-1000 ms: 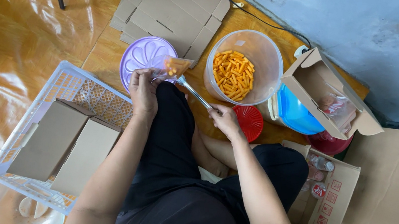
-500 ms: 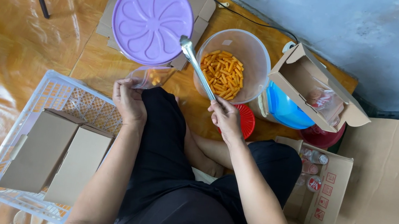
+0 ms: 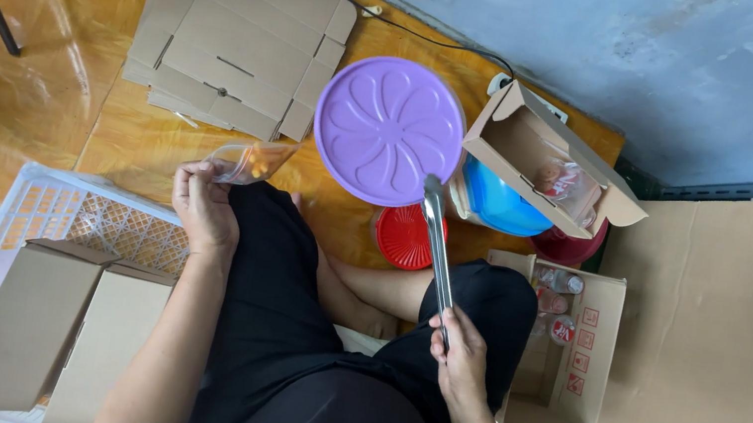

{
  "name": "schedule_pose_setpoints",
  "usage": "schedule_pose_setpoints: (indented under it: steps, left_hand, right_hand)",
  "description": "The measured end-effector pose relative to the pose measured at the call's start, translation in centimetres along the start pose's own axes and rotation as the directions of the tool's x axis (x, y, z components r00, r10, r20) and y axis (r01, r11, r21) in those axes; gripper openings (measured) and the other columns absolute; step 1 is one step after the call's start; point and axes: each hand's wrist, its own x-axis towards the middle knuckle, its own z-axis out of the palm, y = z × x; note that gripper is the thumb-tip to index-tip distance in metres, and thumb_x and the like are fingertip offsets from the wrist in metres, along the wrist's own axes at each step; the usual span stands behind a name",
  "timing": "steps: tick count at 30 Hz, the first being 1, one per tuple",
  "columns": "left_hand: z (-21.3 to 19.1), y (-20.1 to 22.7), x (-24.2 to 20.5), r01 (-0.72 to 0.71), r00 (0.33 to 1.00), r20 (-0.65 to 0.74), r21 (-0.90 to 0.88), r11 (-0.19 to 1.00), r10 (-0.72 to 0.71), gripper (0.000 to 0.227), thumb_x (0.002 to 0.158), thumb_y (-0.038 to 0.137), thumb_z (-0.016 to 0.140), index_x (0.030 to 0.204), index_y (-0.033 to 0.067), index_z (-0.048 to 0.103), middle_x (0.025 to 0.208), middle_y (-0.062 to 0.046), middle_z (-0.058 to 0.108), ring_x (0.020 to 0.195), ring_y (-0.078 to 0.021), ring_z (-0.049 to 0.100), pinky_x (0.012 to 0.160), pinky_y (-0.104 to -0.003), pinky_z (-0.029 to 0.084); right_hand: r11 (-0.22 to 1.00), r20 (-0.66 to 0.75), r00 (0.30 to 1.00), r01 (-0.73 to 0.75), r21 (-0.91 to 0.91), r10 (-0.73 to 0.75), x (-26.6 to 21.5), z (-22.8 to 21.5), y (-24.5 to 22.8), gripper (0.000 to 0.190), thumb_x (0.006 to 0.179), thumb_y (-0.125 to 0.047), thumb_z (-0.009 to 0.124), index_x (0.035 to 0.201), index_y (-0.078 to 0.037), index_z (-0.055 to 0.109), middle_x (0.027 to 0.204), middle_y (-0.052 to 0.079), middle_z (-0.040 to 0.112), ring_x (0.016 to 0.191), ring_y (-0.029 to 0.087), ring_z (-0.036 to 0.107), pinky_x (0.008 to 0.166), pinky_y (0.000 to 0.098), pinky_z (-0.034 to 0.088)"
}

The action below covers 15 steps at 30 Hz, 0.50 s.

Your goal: The person uses tongs to transfer orange snack sticks from a large container into small plastic bags, then places the filled bags into a cardboard box. Later, the person repeats the process with white shell-shaped snacks, filling bags and placing them into the same box before closing it.

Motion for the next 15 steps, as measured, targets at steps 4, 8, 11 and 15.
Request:
schedule_pose_setpoints:
  steps: [4,8,11,15]
  left_hand:
    - [0.2,-0.2,0.1,-0.017,0.999,0.03,0.051,0.999,0.015,0.011,0.097,0.008,0.057,0.088,0.0132,0.059,0.088,-0.008,0.068,0.087,-0.0196,0.068,0.082,-0.032,0.057]
    - [0.3,-0.2,0.4,0.004,1.0,0.028,0.07,0.998,-0.006,0.011,0.097,0.006,0.056,0.089,0.0131,0.059,0.088,-0.008,0.067,0.086,-0.0194,0.067,0.082,-0.032,0.058]
    - [0.2,-0.2,0.3,-0.007,1.0,0.031,0.063,0.998,0.005,0.01,0.097,0.006,0.056,0.089,0.0129,0.058,0.087,-0.009,0.067,0.085,-0.0201,0.067,0.082,-0.032,0.058]
    - [0.2,-0.4,0.4,-0.004,1.0,0.02,0.03,1.0,0.003,0.012,0.097,0.006,0.056,0.088,0.013,0.057,0.084,-0.007,0.065,0.082,-0.0184,0.066,0.08,-0.031,0.057]
  right_hand:
    - [0.999,-0.042,0.999,0.009,0.043,-0.008,-0.5,-0.2,1.3,0.025,0.102,-0.016,0.059,0.111,0.004,0.07,0.083,0.009,0.062,0.05,0.009,0.043,0.041,0.021,0.027]
    - [0.995,-0.062,0.997,-0.035,0.09,0.041,-0.2,1.4,0.5,0.025,0.103,-0.016,0.059,0.117,0.001,0.069,0.085,0.012,0.062,0.049,0.01,0.044,0.04,0.0203,0.026]
    - [0.996,-0.057,0.996,-0.065,0.066,0.069,-0.8,2.1,-0.7,0.026,0.102,-0.016,0.059,0.121,0.0,0.068,0.084,0.011,0.062,0.047,0.009,0.044,0.037,0.0199,0.025]
    - [0.99,-0.03,0.997,-0.078,-0.12,0.075,-2.2,1.6,-3.5,0.032,0.101,-0.016,0.06,0.127,0.001,0.068,0.083,0.01,0.064,0.043,0.008,0.044,0.033,0.0203,0.025]
